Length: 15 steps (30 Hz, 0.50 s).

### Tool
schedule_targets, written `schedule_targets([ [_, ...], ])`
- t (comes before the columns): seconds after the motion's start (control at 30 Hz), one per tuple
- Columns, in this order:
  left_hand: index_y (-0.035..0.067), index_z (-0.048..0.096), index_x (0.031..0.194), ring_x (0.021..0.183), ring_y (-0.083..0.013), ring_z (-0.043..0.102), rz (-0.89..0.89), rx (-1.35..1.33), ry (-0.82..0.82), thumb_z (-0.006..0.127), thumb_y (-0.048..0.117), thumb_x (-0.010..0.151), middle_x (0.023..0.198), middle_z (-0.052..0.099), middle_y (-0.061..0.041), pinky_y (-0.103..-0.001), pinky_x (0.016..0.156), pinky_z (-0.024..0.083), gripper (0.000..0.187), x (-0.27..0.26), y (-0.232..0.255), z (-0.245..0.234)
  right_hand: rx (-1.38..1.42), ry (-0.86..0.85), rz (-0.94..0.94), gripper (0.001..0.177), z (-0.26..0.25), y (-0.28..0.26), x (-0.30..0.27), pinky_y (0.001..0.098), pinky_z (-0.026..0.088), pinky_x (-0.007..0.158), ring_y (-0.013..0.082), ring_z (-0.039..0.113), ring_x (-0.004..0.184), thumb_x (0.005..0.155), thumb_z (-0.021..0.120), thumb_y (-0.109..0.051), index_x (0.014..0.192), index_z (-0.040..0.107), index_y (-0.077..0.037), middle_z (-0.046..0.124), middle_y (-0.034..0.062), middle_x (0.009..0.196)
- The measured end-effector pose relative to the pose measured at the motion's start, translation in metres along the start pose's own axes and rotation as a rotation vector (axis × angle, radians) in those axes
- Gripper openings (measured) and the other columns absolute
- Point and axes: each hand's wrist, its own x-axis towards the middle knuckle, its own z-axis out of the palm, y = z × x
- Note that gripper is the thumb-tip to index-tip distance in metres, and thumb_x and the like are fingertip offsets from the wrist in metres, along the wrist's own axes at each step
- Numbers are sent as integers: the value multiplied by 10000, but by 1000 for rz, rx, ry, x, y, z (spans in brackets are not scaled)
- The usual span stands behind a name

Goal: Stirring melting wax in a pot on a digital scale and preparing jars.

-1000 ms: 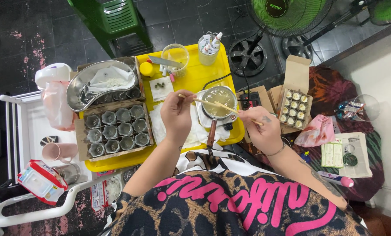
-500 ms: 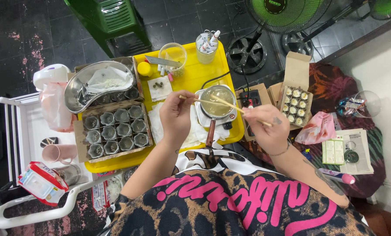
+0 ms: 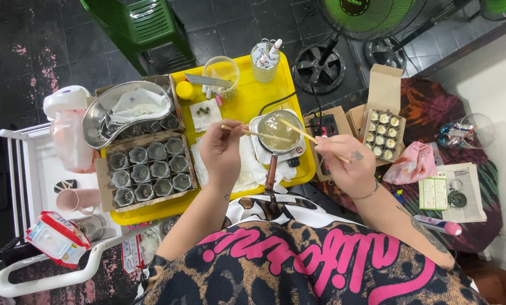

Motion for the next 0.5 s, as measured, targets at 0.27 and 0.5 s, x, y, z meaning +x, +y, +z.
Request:
schedule_targets([
  [0.27, -18, 630, 1116, 929, -128, 704, -13, -45, 84, 658, -23, 1027, 983, 697, -71, -267, 867, 572, 94, 0, -11, 10, -44, -184, -208, 218, 13, -11, -1, 346, 601, 859, 279, 734, 1046, 887, 695, 66, 1056, 712, -70, 706, 108, 1059],
  [0.5, -19, 642, 1116, 927, -117, 681, 35, -97, 125, 679, -26, 1022, 988, 679, -51, -256, 875, 572, 101, 2, -11, 0, -117, -188, -160, 261, 4, 9, -5, 347, 615, 842, 286, 747, 1031, 834, 672, 101, 1033, 693, -66, 725, 121, 1089],
])
